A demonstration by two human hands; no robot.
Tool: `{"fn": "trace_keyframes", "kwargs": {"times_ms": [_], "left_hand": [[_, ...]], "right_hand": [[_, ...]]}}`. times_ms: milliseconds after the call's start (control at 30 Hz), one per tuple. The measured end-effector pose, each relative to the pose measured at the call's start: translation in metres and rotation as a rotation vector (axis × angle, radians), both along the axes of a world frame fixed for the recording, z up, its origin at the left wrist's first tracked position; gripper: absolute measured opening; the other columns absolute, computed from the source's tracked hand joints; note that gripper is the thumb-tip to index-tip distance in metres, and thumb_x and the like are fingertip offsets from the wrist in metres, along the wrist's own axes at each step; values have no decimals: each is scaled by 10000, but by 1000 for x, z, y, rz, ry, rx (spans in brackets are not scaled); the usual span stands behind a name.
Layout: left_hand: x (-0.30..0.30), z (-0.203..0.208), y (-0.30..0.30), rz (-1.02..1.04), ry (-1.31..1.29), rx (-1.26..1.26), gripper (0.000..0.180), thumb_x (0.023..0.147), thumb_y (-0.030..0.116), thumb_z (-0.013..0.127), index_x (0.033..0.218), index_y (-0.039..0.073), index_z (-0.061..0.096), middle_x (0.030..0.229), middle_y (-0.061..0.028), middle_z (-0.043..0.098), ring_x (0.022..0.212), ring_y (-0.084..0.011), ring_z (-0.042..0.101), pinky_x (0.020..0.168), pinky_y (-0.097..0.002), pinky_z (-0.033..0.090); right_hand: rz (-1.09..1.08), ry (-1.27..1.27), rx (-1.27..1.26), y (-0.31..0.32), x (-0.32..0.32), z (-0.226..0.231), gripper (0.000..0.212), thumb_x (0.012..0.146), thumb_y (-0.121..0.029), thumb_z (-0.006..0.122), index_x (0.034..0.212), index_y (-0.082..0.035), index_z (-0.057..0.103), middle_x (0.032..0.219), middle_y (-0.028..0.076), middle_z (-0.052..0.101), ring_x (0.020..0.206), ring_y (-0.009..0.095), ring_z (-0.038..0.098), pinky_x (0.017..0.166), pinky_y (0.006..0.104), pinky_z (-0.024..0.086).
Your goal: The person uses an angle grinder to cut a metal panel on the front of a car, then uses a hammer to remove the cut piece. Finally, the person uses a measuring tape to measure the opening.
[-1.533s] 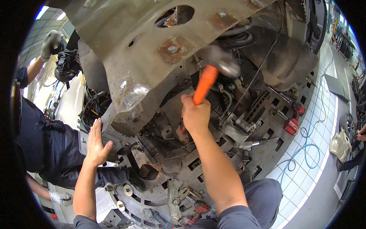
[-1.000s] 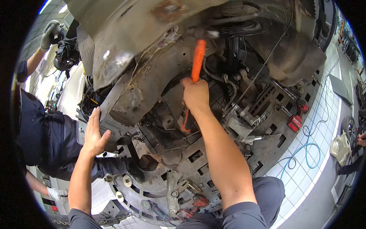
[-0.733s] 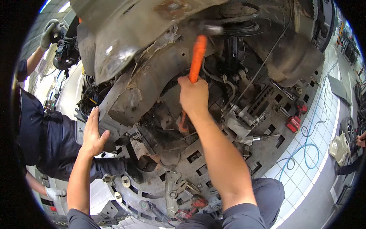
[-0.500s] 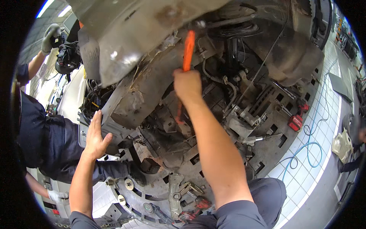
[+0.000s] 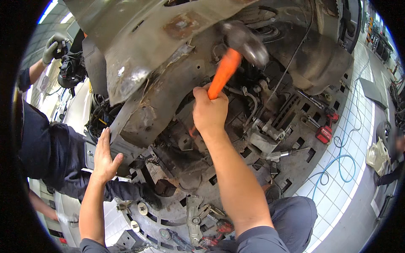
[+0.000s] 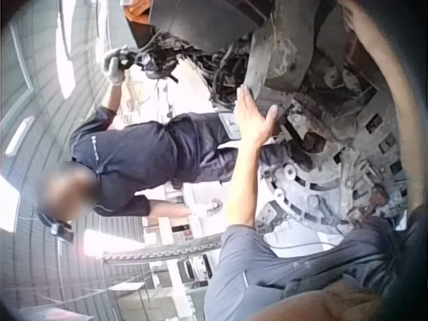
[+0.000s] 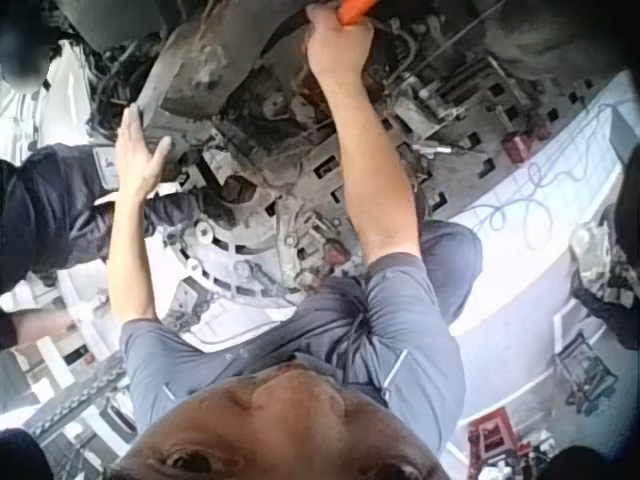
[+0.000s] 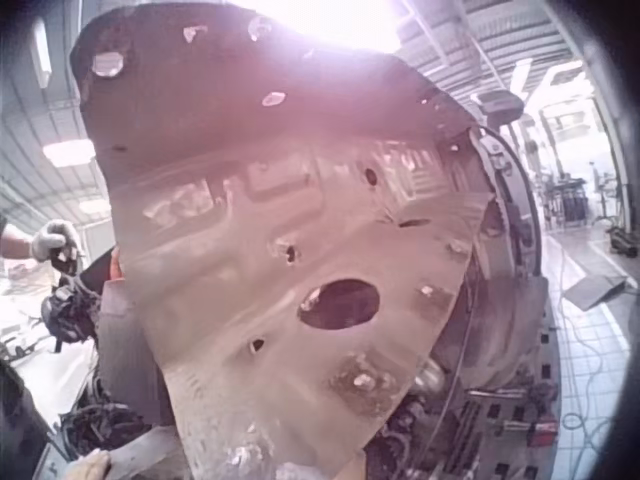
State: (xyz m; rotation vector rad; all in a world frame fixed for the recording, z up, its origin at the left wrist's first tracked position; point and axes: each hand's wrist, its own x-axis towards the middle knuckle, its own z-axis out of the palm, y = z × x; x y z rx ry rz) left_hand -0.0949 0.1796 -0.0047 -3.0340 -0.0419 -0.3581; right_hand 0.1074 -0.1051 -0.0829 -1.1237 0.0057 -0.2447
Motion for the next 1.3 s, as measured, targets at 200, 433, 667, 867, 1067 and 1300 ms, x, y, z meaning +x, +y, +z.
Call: {"fn": "trace_keyframes", "kwargs": {"times_ms": [200, 433, 667, 867, 1067, 1300], "left_hand": [[-1, 1, -1, 27, 23, 3, 1032, 829, 723, 451, 1452, -76, 253, 1491, -280, 292, 1397, -410, 269, 1147, -465, 203], [3, 3, -6, -3, 29, -4, 1003, 846, 702, 440, 1453, -75, 251, 1492, -282, 288, 1395, -412, 270, 1149, -466, 199], [3, 0, -4, 0, 28, 0, 962, 855, 657, 468, 1462, -56, 249, 1496, -274, 290, 1401, -403, 264, 1153, -461, 197], [0, 0, 1, 0, 27, -10, 962, 857, 660, 473, 1460, -57, 255, 1490, -278, 298, 1397, -407, 273, 1146, -454, 212], [4, 1, 0, -7, 54, -29, 986, 858, 691, 435, 1465, -61, 241, 1489, -287, 291, 1401, -398, 273, 1148, -434, 211], [1, 2, -2, 8, 78, -68, 962, 854, 647, 471, 1469, -55, 235, 1496, -280, 280, 1409, -400, 252, 1155, -444, 191]], "right_hand": [[181, 185, -477, -26, 13, 15, 275, 821, -209, 614, 746, 56, 607, 645, 191, 604, 637, 317, 632, 631, 399, 479], [299, 229, -419, -9, 29, 11, 305, 820, -200, 599, 692, 72, 552, 579, 133, 563, 484, 249, 580, 523, 387, 476], [446, 305, -42, -12, 8, 17, 207, 829, -108, 592, 687, -66, 447, 527, 16, 380, 421, 162, 403, 438, 373, 374], [116, 14, -239, -27, -29, 29, 198, 822, -120, 590, 959, 19, 555, 598, 59, 510, 432, 162, 496, 432, 331, 420], [530, 74, 671, -19, -52, 33, 205, 830, -100, 546, 1017, -16, 534, 654, 26, 467, 470, 148, 491, 471, 348, 448], [385, -6, 685, 19, -42, 40, 73, 813, -61, 500, 869, -14, 511, 581, 32, 419, 442, 140, 422, 448, 336, 395]]}}
